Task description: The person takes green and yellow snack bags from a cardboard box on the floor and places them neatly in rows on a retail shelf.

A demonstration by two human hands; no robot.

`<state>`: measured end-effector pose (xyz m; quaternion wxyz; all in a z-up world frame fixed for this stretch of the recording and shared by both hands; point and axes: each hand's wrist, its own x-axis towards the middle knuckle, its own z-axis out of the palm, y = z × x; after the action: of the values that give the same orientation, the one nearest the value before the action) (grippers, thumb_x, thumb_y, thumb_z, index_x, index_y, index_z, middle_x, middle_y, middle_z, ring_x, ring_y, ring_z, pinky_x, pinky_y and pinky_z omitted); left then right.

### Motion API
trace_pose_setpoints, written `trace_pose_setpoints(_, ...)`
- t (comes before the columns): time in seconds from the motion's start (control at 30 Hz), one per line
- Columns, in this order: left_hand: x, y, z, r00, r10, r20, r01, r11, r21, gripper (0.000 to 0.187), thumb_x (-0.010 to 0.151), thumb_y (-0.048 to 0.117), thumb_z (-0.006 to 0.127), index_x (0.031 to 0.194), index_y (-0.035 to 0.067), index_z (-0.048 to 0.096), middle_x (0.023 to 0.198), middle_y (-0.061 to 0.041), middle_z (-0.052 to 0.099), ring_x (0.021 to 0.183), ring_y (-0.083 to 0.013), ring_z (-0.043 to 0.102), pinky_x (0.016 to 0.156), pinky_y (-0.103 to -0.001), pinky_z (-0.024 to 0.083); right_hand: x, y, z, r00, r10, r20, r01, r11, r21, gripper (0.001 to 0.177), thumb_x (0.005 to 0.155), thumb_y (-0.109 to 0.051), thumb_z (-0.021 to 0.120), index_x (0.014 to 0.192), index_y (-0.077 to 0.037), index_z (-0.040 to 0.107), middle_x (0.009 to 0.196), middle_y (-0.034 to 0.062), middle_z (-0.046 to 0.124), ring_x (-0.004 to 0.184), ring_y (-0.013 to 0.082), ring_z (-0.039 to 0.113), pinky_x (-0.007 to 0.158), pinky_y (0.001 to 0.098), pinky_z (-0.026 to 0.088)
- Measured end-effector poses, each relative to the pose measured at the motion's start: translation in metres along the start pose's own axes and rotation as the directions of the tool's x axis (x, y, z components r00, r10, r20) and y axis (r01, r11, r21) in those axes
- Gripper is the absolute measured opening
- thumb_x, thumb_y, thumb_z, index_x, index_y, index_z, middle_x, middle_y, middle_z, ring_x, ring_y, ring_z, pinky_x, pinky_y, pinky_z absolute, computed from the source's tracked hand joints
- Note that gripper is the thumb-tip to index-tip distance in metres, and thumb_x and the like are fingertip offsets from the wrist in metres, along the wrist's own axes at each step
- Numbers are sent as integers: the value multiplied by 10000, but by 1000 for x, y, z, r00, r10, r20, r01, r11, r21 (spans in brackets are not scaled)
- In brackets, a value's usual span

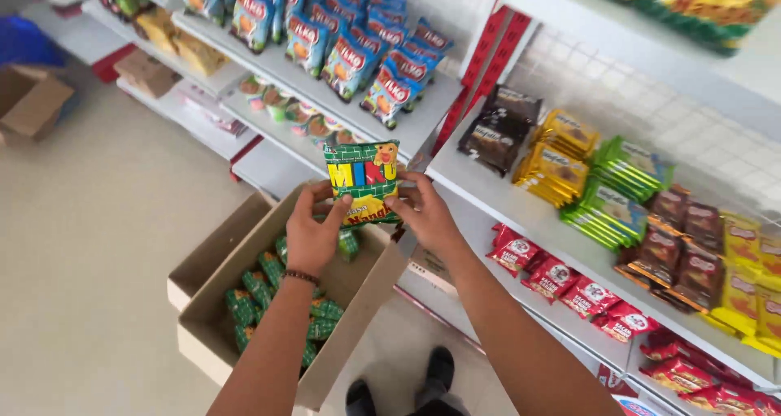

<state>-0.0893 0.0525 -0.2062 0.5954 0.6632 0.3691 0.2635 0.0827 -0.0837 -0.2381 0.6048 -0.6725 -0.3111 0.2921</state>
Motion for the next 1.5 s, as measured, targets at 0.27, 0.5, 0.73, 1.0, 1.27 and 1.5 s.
trace_pose_setpoints(0.27,-15,104,49,950,305,72,-303,952,-32,491,974,356,733,1364,81,616,1302,-186,678,1142,-355,684,964,-455,549,-43,-117,-55,951,-228,-210,174,954,-245,572,957,-372,754,1429,-151,519,1258,172,720,1067,234,678,894,359,538)
trace_pose_setpoints(0.5,-19,192,109,763,643,62,-640,766,-65,441,1011,268,679,1356,10,588,1261,-248,665,1105,-419,682,918,-492,551,-63,-199,-121,865,-364,-346,256,912,-320,497,958,-277,734,1391,-127,543,1311,189,690,1069,279,709,920,385,568)
trace_pose_setpoints(0.73,-55,277,175,651,711,266,-714,692,-103,508,991,310,667,1403,88,470,1308,-227,651,1169,-433,668,983,-547,532,-115,-275,-184,732,-421,-536,183,879,-441,837,808,-319,877,1468,-81,420,1310,214,665,1033,320,730,901,408,591)
trace_pose_setpoints(1.0,-56,302,306,481,752,450,-847,532,17,510,980,320,629,1438,151,482,1362,-228,589,1304,-465,559,1094,-577,454,-136,-295,-292,598,-386,-702,-103,832,-545,779,901,-390,800,1472,-71,376,1304,221,644,1132,365,705,946,462,579)
trace_pose_setpoints(1.27,-43,278,401,368,694,619,-930,275,245,394,1006,476,500,1205,207,709,1170,-88,684,1143,-340,668,953,-483,541,-71,-278,-427,669,-195,-717,-389,731,-561,826,874,-530,762,1420,-74,343,1320,204,647,1219,361,664,997,518,543)
trace_pose_setpoints(1.5,-64,276,397,401,736,546,-913,275,300,382,999,444,463,1102,219,754,1145,-1,724,1119,-258,601,946,-448,425,7,-287,-483,708,-108,-698,-449,693,-563,794,872,-452,782,1390,-83,307,1306,171,644,1159,337,670,894,481,559)
